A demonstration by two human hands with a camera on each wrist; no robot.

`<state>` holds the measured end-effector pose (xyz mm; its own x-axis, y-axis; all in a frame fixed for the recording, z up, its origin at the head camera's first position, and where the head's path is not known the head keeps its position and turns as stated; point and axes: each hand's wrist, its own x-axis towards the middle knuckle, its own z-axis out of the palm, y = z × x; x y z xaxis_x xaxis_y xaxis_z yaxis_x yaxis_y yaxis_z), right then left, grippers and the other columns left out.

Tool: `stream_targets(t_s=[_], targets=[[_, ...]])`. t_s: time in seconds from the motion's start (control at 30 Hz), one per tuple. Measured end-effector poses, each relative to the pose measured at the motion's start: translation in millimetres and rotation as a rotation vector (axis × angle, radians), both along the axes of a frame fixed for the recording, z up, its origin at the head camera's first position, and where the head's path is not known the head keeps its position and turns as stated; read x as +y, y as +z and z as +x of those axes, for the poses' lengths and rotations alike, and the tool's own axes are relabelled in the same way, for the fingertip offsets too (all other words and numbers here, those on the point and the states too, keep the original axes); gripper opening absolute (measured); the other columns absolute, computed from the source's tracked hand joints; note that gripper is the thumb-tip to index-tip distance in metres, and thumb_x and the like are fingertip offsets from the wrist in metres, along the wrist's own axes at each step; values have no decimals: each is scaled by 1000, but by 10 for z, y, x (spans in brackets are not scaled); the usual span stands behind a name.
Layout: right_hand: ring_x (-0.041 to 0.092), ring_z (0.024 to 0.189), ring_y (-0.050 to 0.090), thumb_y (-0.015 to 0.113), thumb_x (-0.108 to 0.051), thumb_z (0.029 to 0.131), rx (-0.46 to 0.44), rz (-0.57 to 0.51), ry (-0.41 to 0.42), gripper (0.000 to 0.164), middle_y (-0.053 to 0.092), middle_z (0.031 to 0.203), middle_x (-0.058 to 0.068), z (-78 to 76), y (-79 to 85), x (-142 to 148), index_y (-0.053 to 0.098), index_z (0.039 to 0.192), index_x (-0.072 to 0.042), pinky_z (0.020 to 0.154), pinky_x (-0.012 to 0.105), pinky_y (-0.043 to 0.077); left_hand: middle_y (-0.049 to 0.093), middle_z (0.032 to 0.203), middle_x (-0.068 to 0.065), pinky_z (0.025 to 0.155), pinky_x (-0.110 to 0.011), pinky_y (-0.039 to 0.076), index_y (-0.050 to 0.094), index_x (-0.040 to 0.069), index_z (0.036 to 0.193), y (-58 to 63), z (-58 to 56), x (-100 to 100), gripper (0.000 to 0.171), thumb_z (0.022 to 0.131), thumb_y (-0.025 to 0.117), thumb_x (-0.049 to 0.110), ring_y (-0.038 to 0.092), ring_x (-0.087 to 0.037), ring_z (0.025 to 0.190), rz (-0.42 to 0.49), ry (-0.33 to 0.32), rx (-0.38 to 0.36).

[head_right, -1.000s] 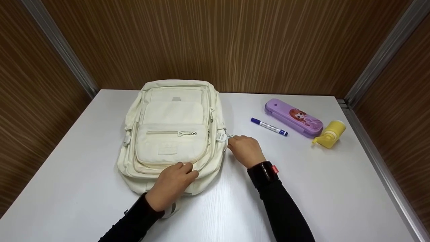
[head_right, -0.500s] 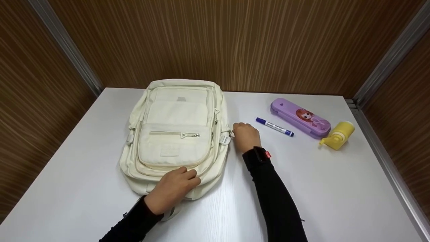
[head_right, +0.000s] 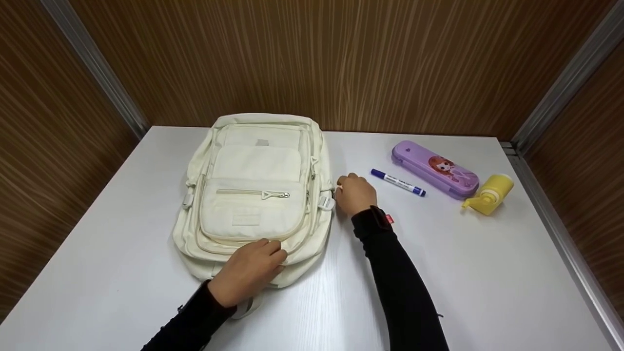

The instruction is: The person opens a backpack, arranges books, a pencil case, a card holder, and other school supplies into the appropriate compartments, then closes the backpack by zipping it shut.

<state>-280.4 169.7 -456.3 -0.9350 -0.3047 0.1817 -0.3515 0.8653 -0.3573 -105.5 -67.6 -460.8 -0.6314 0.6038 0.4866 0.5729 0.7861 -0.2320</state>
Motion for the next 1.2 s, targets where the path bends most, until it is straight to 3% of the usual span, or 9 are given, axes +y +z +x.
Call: stream_targets(t_s=[0.13,0.3,0.4,0.6,0.73,0.83,0.97,1.07,1.2], targets=[[40,91,66,57,-21,95,-28,-4,-17,30,70,99,23,-4,87,-124,70,108,3,77,53,52,59,80,6,53,-23,41,66,20,82,24,12,6,15,73,73,10,54,-13,67,9,11,-23],[31,69,61,60,-23,92,-74,75,-87,27,65,75,16,-7,101,-290,63,77,0,64,50,50,59,78,7,53,-23,40,68,21,81,-9,-2,22,20,69,73,6,54,-12,66,23,-29,-29],[32,65,61,60,-20,91,-55,119,-114,29,64,70,17,1,84,-371,60,69,-2,59,50,51,59,76,7,52,-23,40,67,22,78,-37,-14,21,20,68,73,6,53,-12,65,34,-45,-24],[41,71,67,63,-20,90,22,218,-110,28,69,77,23,17,57,-441,69,78,5,58,54,54,60,78,8,53,-23,41,68,22,80,-31,-29,11,23,66,75,5,54,-12,65,22,-51,-68],[39,73,66,58,-20,91,-36,137,-97,28,69,82,23,-19,59,-389,68,83,5,64,53,53,61,80,8,54,-23,41,70,23,84,-8,-28,10,25,65,77,9,54,-12,67,8,-50,-114],[40,87,66,52,-21,94,-105,24,-85,34,69,98,27,-64,66,-335,66,105,8,79,54,52,60,80,8,54,-22,42,70,23,84,-7,-25,7,25,65,77,10,54,-12,68,13,-53,-120],[44,109,62,49,-22,100,-165,-60,-68,48,63,119,31,-117,52,-318,47,137,9,97,53,47,59,79,8,55,-22,43,69,23,81,-23,-23,7,21,69,74,6,54,-13,67,26,-67,-96],[43,106,64,49,-19,100,-176,-56,-89,43,66,114,30,-124,52,-359,49,133,8,93,53,49,59,79,8,56,-22,44,68,22,80,-31,-25,10,20,70,72,5,55,-13,68,31,-77,-95],[42,89,67,50,-16,96,-138,-10,-148,22,69,96,26,-98,83,-426,58,105,3,74,54,52,60,80,7,58,-22,44,69,22,82,-7,-22,-12,20,71,71,5,55,-12,69,29,-78,-154]])
